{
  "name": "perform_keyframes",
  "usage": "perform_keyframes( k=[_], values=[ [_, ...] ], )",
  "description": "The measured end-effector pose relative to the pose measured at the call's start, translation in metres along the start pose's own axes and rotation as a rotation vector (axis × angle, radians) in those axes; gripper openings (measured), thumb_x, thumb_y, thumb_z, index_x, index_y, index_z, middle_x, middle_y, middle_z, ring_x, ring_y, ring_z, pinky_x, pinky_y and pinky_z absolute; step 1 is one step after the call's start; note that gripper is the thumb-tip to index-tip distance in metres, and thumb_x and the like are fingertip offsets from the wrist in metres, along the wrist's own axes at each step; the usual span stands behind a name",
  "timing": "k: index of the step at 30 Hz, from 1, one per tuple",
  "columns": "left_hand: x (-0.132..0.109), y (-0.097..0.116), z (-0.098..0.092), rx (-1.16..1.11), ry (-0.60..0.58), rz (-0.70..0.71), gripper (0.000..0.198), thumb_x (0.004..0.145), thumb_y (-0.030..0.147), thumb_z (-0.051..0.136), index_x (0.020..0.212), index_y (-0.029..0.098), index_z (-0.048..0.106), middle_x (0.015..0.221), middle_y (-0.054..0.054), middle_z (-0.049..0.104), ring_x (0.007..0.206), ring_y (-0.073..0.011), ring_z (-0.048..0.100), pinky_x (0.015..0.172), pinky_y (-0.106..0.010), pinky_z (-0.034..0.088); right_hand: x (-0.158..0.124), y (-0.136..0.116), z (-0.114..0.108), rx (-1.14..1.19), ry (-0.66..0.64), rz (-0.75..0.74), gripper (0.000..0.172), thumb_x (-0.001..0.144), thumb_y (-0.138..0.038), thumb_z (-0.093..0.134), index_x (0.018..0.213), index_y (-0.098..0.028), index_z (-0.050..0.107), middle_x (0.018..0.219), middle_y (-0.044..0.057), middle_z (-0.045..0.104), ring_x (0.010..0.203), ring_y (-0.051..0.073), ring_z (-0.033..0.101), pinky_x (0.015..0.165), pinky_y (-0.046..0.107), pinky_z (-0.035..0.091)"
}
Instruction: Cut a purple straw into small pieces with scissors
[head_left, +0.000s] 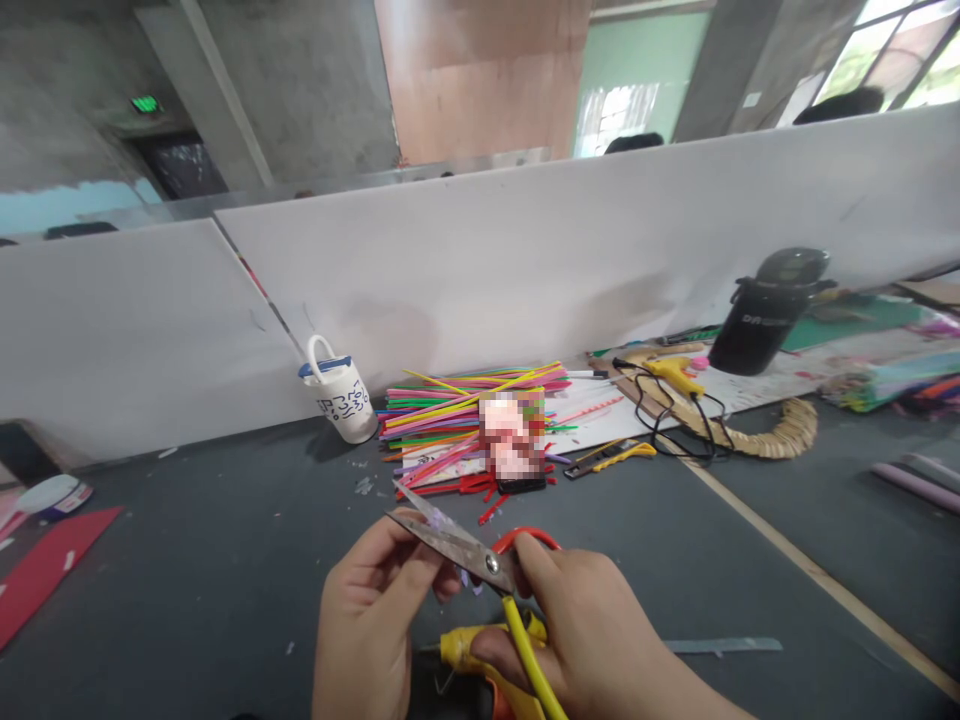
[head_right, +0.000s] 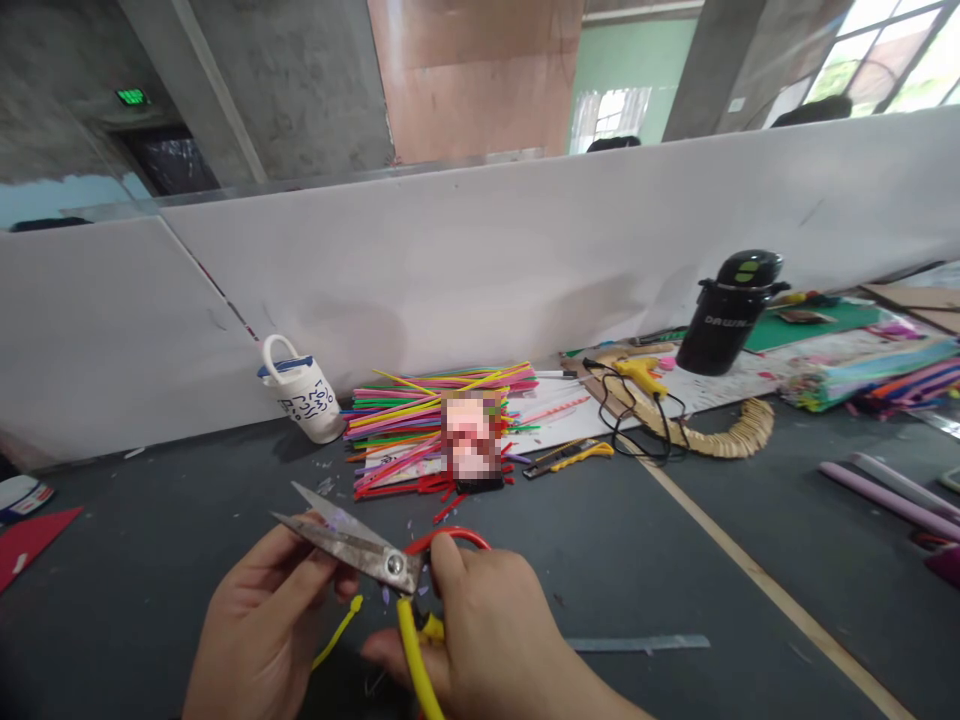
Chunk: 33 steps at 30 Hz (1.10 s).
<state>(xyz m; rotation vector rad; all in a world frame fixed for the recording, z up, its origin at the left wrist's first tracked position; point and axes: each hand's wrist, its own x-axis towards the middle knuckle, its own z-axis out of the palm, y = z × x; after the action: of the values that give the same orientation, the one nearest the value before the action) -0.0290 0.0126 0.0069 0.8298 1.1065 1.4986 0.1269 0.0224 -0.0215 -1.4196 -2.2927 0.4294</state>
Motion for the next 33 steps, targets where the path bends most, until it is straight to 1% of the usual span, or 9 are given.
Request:
perform_keyframes(
  k=[5, 10, 13, 16, 18, 20, 22, 26, 33],
  values=[
    [0.000, 0.001, 0.000, 0.030, -0.018, 0.009, 0.002, 0.068, 0.019, 0.070, 0.069, 0.018, 0.070, 0.058, 0.002, 0.065, 0.050, -0.0091, 0.054, 0.050, -0.017, 0.044, 0.000, -0.001, -0.001, 0.005, -0.039, 0.006, 0.048, 0.071, -0.069, 0.048, 0.074, -0.021, 0.049, 0.056, 0.001, 0.059, 0.049, 0.022, 0.056, 0.045, 0.026, 0.017],
    [0.001, 0.000, -0.004, 0.050, -0.028, 0.016, 0.004, 0.069, 0.021, 0.070, 0.072, 0.017, 0.070, 0.060, 0.001, 0.065, 0.051, -0.0095, 0.054, 0.050, -0.018, 0.044, 0.002, 0.000, -0.004, -0.031, -0.063, 0.042, 0.040, 0.078, -0.060, 0.046, 0.072, -0.021, 0.049, 0.057, 0.003, 0.060, 0.051, 0.022, 0.056, 0.046, 0.026, 0.018],
    [0.002, 0.001, -0.004, 0.056, -0.052, 0.022, 0.006, 0.070, 0.021, 0.069, 0.074, 0.018, 0.070, 0.058, 0.002, 0.064, 0.051, -0.0098, 0.054, 0.051, -0.019, 0.044, 0.003, 0.000, -0.010, 0.044, -0.117, 0.065, 0.037, 0.080, -0.057, 0.045, 0.071, -0.021, 0.048, 0.057, 0.002, 0.059, 0.050, 0.019, 0.053, 0.046, 0.025, 0.020],
    [0.003, 0.002, -0.002, 0.056, -0.074, 0.031, 0.004, 0.071, 0.021, 0.068, 0.069, 0.018, 0.069, 0.055, 0.003, 0.061, 0.051, -0.0093, 0.053, 0.051, -0.018, 0.043, 0.006, 0.000, -0.018, 0.148, -0.140, 0.035, 0.033, 0.074, -0.053, 0.056, 0.077, -0.022, 0.047, 0.062, -0.001, 0.058, 0.051, 0.016, 0.051, 0.047, 0.023, 0.023],
    [0.004, 0.003, -0.001, 0.043, -0.077, 0.041, 0.005, 0.072, 0.020, 0.067, 0.068, 0.018, 0.068, 0.057, 0.003, 0.061, 0.051, -0.0086, 0.052, 0.051, -0.017, 0.042, 0.006, -0.001, -0.021, 0.139, -0.124, 0.007, 0.036, 0.069, -0.054, 0.061, 0.078, -0.022, 0.047, 0.065, -0.001, 0.058, 0.053, 0.016, 0.050, 0.048, 0.023, 0.023],
    [0.004, 0.002, -0.002, 0.019, -0.076, 0.054, 0.002, 0.072, 0.019, 0.067, 0.070, 0.019, 0.068, 0.062, 0.003, 0.062, 0.053, -0.0081, 0.052, 0.052, -0.017, 0.042, 0.006, -0.001, -0.020, 0.108, -0.118, 0.007, 0.039, 0.068, -0.057, 0.062, 0.078, -0.022, 0.047, 0.067, -0.001, 0.059, 0.055, 0.017, 0.051, 0.049, 0.024, 0.023],
    [0.004, 0.001, -0.003, 0.002, -0.074, 0.059, 0.002, 0.071, 0.018, 0.068, 0.070, 0.019, 0.067, 0.064, 0.004, 0.061, 0.053, -0.0081, 0.053, 0.051, -0.017, 0.042, 0.005, -0.001, -0.018, 0.086, -0.116, 0.013, 0.041, 0.068, -0.060, 0.060, 0.078, -0.022, 0.048, 0.067, 0.000, 0.059, 0.056, 0.018, 0.052, 0.049, 0.024, 0.023],
    [0.002, 0.001, -0.006, 0.034, -0.093, 0.064, 0.003, 0.071, 0.018, 0.067, 0.069, 0.019, 0.067, 0.062, 0.004, 0.061, 0.053, -0.0092, 0.053, 0.052, -0.018, 0.042, 0.004, -0.001, -0.014, 0.083, -0.096, 0.017, 0.045, 0.068, -0.064, 0.057, 0.080, -0.022, 0.049, 0.066, 0.000, 0.060, 0.057, 0.019, 0.053, 0.050, 0.025, 0.023],
    [0.003, 0.000, -0.007, 0.098, -0.127, 0.054, 0.005, 0.075, 0.019, 0.065, 0.071, 0.021, 0.067, 0.062, 0.005, 0.061, 0.055, -0.0089, 0.054, 0.054, -0.017, 0.042, 0.003, 0.000, -0.013, 0.091, -0.081, 0.009, 0.044, 0.069, -0.064, 0.058, 0.079, -0.022, 0.048, 0.064, -0.001, 0.060, 0.054, 0.018, 0.053, 0.049, 0.025, 0.022]
  ],
)
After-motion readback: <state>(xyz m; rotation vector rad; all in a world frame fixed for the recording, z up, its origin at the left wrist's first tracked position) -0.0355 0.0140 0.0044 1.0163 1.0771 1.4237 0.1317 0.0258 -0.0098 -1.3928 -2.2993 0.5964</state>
